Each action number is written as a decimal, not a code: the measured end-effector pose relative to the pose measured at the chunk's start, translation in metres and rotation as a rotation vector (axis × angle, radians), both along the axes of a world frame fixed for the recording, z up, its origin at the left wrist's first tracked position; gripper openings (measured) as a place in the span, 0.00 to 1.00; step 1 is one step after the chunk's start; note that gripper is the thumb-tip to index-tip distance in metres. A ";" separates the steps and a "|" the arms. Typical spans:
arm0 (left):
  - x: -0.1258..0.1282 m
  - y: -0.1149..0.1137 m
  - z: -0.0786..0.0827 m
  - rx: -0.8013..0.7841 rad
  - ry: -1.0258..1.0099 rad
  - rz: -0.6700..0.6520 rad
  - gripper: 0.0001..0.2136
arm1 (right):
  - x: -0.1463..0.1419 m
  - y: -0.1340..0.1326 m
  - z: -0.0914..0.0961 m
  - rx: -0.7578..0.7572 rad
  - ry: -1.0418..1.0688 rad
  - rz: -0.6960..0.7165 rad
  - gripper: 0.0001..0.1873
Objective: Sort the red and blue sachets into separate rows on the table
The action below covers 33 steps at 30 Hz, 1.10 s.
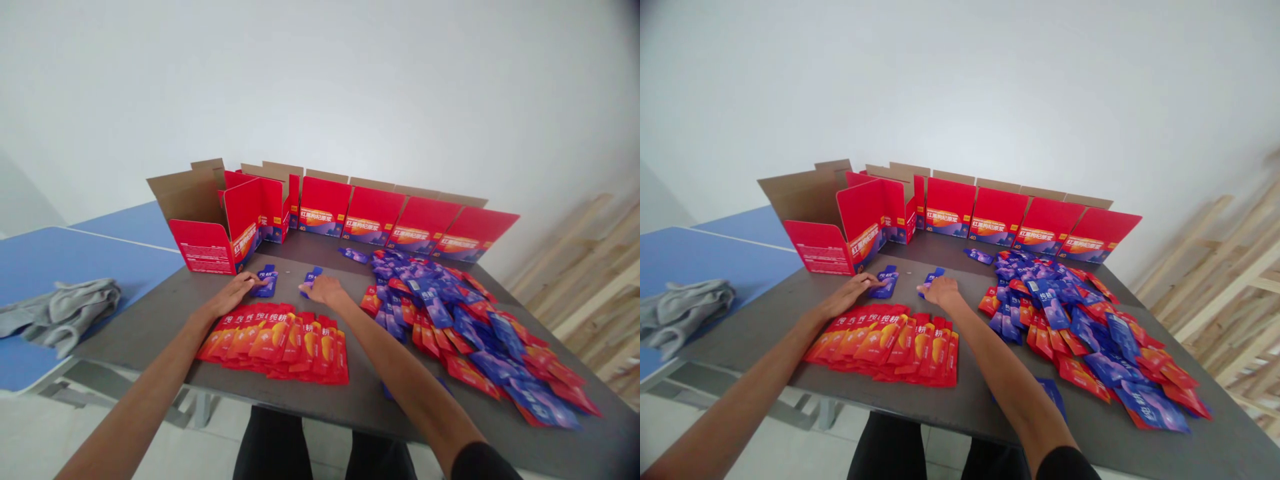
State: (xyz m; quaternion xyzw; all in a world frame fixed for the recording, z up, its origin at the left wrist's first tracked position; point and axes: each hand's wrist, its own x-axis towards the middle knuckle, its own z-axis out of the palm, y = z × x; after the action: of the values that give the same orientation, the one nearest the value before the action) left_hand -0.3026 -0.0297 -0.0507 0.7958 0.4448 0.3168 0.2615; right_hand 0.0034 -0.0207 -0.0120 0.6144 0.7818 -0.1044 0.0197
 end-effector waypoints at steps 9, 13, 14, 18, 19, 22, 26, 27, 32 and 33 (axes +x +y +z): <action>0.001 -0.003 0.002 0.005 0.017 -0.039 0.32 | -0.044 0.006 0.018 -0.051 -0.084 0.033 0.34; 0.000 -0.001 0.001 0.007 0.035 -0.052 0.34 | -0.058 0.011 0.018 -0.038 -0.067 0.041 0.34; 0.000 0.000 0.001 0.007 0.041 -0.055 0.34 | -0.061 0.013 0.018 -0.037 -0.047 0.049 0.34; 0.000 0.003 -0.002 0.013 0.061 -0.065 0.35 | -0.077 0.016 0.016 -0.017 0.048 0.070 0.33; -0.001 0.003 -0.002 0.015 0.064 -0.066 0.36 | -0.081 0.015 0.015 -0.009 0.069 0.065 0.34; -0.001 0.004 -0.005 0.019 0.071 -0.062 0.36 | -0.088 0.014 0.010 -0.006 0.150 0.021 0.33; -0.002 0.003 -0.005 0.021 0.082 -0.052 0.34 | -0.078 0.014 0.005 -0.041 0.312 -0.027 0.29; -0.002 0.003 -0.005 0.022 0.086 -0.052 0.33 | -0.072 0.014 0.005 -0.058 0.349 -0.022 0.27; -0.004 0.001 -0.003 0.038 0.112 -0.061 0.34 | -0.015 0.007 0.016 0.000 0.331 -0.027 0.19; -0.004 0.001 -0.003 0.039 0.119 -0.067 0.35 | 0.002 0.004 0.020 0.045 0.270 -0.075 0.20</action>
State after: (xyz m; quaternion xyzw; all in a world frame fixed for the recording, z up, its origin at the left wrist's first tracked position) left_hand -0.3069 -0.0291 -0.0539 0.8326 0.4265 0.2689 0.2295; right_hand 0.0056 -0.0167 0.0077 0.6236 0.7561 -0.1693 -0.1035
